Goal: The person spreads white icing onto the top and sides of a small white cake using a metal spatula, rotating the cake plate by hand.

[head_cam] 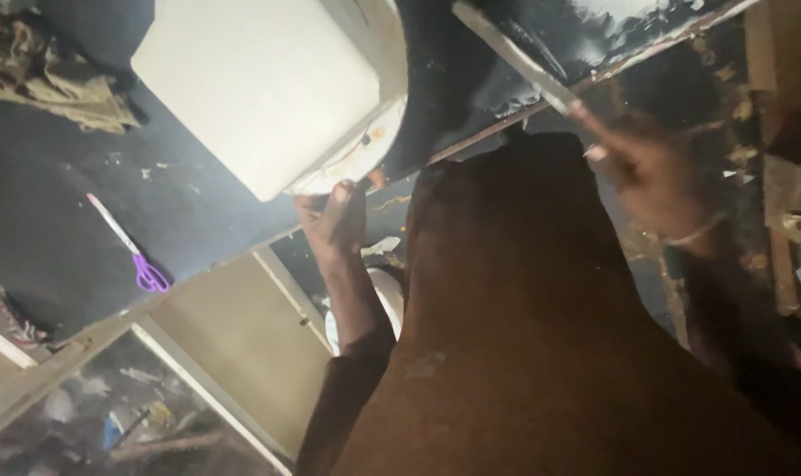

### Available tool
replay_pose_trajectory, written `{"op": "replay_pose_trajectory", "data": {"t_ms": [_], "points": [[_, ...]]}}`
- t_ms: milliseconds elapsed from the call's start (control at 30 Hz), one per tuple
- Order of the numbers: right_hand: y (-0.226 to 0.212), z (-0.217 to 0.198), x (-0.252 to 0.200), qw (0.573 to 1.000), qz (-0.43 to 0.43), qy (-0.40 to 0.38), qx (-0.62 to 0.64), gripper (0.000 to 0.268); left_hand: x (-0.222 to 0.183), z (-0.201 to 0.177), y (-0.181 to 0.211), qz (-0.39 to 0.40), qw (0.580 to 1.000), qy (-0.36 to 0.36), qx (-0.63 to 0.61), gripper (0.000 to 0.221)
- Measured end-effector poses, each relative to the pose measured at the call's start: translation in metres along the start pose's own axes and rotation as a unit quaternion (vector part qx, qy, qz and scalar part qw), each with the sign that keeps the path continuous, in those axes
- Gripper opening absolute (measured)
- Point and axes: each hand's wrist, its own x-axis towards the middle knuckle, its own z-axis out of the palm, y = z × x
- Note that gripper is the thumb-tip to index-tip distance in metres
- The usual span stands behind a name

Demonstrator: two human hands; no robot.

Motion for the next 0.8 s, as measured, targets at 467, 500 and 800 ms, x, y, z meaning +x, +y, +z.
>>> {"op": "replay_pose_trajectory", "data": {"t_ms": [467, 500, 800], "points": [[0.014, -0.026, 0.044, 0.94, 0.038, 0.011, 0.338, 0.054, -0.003, 0.035, -0.042, -0.003, 0.993, 0.119, 0.009, 0.056], [0.011, -0.024, 0.044, 0.979, 0.037, 0.043, 0.194, 0.054, -0.004, 0.039, -0.041, -0.004, 0.993, 0.118, 0.0, 0.053], [-0.072, -0.049, 0.055, 0.927, 0.0, -0.015, 0.375, 0.055, -0.011, 0.048, -0.009, 0.038, 0.998, 0.059, 0.006, 0.033]]}}
